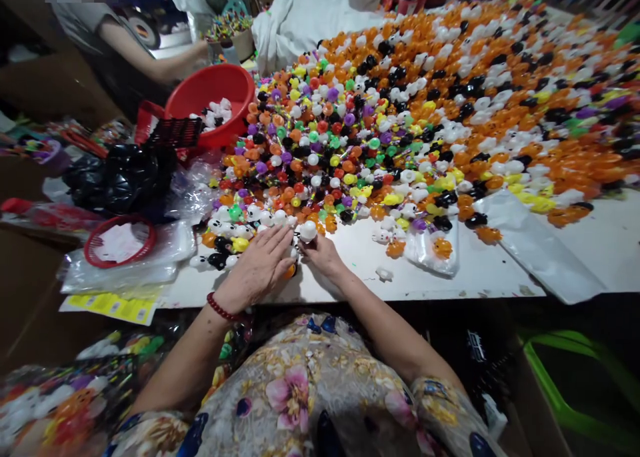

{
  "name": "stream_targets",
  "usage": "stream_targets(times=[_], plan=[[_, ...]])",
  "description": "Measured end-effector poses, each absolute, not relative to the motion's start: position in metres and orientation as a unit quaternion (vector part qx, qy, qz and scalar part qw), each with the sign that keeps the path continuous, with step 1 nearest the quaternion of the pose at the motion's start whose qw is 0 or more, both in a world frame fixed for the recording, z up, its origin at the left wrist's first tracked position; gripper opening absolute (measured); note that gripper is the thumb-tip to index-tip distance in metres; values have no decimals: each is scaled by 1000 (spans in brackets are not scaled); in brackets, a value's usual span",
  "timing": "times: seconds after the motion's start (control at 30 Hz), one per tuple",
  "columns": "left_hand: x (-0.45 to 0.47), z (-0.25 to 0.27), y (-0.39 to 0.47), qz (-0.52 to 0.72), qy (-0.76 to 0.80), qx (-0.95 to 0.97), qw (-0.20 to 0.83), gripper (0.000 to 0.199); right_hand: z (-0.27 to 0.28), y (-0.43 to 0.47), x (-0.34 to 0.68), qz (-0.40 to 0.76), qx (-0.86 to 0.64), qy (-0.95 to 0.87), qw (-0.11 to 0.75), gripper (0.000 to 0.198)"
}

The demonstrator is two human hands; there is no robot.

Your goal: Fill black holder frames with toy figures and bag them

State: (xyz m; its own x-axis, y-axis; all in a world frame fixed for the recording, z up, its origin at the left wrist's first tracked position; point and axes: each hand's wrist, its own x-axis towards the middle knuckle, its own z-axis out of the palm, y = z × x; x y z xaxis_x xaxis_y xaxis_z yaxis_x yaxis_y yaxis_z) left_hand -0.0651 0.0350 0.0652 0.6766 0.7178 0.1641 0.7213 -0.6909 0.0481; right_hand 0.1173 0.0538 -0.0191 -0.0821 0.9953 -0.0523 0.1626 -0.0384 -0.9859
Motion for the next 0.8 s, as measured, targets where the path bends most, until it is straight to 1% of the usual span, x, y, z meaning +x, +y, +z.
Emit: stream_targets(times=[0.13,0.37,0.5,0.63,0.8], plan=[[-67,64,35,-88,-392,-916,-10,54,-26,62,105,473,-520,-574,420,12],[-69,62,35,-93,-395,-914,-25,55,-29,68,108,384,-540,-660,354,7],[-68,62,36,-93,-395,-914,-16,57,-26,67,109,353,-539,-701,305,12],[-66,64,39,-93,-392,-915,-10,57,-18,67,109,340,-520,-738,263,23],[-64,62,42,-87,-394,-915,2,56,-16,68,109,343,-533,-729,258,25]])
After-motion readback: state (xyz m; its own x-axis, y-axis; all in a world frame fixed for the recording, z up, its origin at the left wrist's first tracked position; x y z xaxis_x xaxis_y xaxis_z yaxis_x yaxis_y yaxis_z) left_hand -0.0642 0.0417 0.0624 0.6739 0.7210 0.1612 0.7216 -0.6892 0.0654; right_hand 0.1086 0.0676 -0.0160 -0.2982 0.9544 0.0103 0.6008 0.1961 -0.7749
